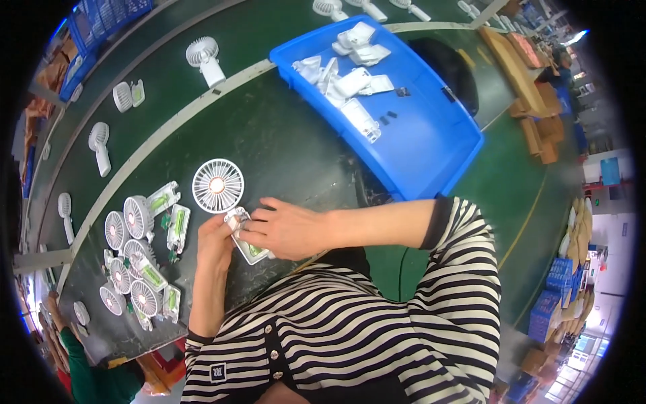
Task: The person assembles portable fans by fitting circuit components, batteries, and fan heads into handle casings, snapping on the cover pieces by hand, testing the fans, and placing the finished fans onto a conveyor belt.
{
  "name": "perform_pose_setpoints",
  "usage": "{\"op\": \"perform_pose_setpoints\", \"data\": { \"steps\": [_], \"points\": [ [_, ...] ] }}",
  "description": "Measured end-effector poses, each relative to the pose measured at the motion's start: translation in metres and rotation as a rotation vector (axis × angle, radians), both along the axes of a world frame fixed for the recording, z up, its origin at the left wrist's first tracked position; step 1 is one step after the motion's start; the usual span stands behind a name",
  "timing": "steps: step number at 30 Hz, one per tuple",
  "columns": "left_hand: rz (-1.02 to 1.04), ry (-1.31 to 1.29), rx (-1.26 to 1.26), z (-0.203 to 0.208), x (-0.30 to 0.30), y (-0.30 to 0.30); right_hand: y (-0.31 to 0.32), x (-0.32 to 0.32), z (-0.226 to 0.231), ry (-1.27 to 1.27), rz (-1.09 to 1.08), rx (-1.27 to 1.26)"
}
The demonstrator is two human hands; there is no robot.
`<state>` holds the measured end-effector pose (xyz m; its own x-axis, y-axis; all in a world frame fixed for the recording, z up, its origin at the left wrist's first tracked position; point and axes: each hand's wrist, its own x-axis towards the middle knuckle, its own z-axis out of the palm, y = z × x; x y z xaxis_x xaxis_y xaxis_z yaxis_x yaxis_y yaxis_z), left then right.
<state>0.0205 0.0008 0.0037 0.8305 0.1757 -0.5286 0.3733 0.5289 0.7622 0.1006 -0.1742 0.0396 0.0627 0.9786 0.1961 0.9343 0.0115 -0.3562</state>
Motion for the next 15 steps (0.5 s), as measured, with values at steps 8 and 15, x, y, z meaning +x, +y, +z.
{"op": "perform_pose_setpoints", "data": {
  "steps": [8,15],
  "points": [
    [0.023,0.039,-0.06,-0.009,0.003,0.009,-0.049,0.127,0.049,0.087,-1.144,-0.066],
    [0.017,0.052,-0.075,-0.007,-0.002,0.002,-0.078,0.236,0.013,0.206,-1.567,-0.372]
  ]
}}
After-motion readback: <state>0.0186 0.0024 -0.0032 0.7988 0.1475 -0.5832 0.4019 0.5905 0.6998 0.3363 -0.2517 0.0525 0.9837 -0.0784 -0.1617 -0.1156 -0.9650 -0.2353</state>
